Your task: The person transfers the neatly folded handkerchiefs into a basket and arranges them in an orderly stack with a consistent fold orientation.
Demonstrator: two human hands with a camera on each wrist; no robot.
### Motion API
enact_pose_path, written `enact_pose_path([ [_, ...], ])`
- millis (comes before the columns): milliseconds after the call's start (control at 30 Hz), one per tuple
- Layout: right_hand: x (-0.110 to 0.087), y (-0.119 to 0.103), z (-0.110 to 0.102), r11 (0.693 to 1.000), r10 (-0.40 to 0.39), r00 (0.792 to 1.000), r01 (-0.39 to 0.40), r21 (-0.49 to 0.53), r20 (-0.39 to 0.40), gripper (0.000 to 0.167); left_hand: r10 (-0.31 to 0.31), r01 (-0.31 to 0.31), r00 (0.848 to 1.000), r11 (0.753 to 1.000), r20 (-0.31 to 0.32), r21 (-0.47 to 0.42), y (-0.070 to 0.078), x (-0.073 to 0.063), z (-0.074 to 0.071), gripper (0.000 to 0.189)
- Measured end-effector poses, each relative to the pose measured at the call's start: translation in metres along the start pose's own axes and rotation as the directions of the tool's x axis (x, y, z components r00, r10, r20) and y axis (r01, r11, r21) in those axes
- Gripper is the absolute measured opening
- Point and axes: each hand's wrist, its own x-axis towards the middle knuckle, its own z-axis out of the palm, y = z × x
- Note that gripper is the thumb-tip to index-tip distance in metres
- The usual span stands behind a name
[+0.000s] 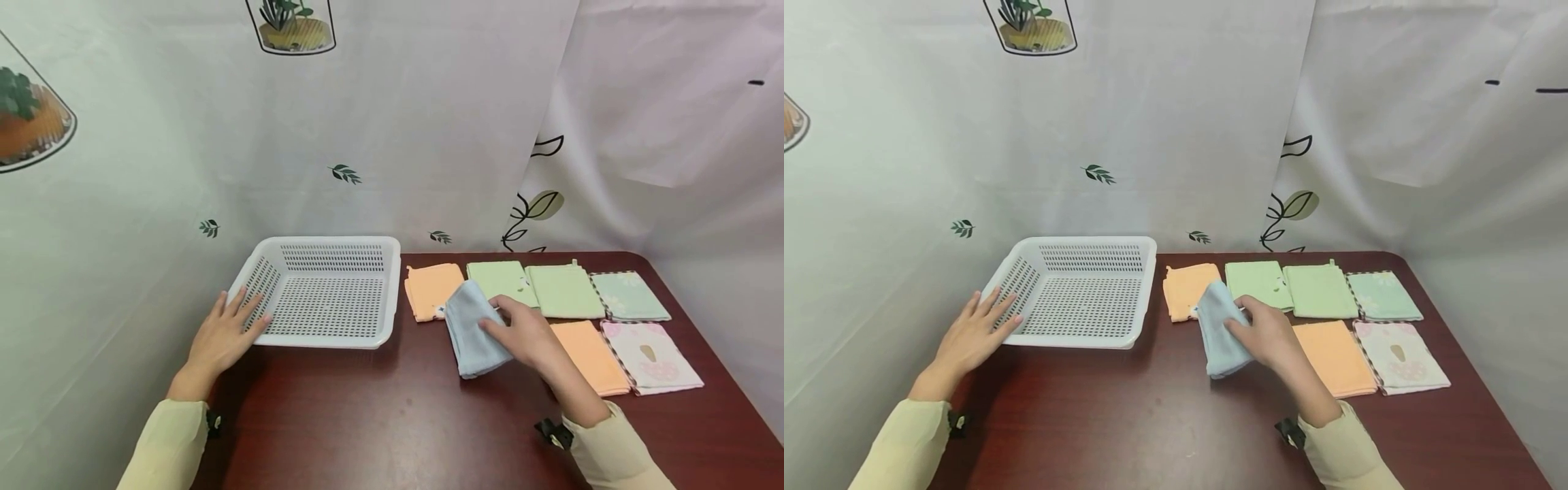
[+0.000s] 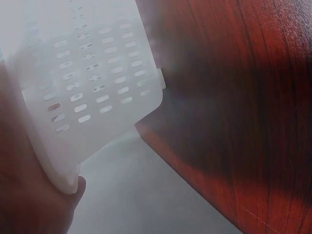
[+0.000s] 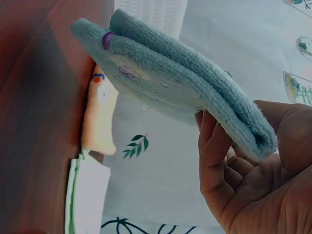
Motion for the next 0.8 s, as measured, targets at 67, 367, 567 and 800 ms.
enact_pose_path([
  [67, 0.001, -0.003, -0.001, 1.0, -0.001, 1.0, 0.001, 0.009, -0.008, 0.023, -0.001, 0.001, 1.0, 1.0, -0.002, 0.001, 0.0, 0.0, 0.0, 0.075],
  [367, 0.006, -0.014, -0.003, 0.999, 0.004, 1.0, -0.003, 0.034, -0.014, 0.026, -0.001, 0.001, 1.0, 1.0, -0.015, 0.001, -0.001, 0.0, 0.002, 0.075],
  [567, 0.01, -0.018, -0.002, 0.999, -0.004, 1.0, 0.005, 0.043, -0.021, 0.024, -0.005, 0.005, 1.0, 1.0, -0.013, 0.01, 0.0, 0.001, 0.001, 0.077],
  [800, 0.015, -0.024, -0.003, 0.997, -0.003, 1.0, 0.004, 0.077, -0.006, 0.024, -0.003, 0.003, 1.0, 1.0, -0.01, 0.008, 0.0, 0.0, 0.001, 0.076],
])
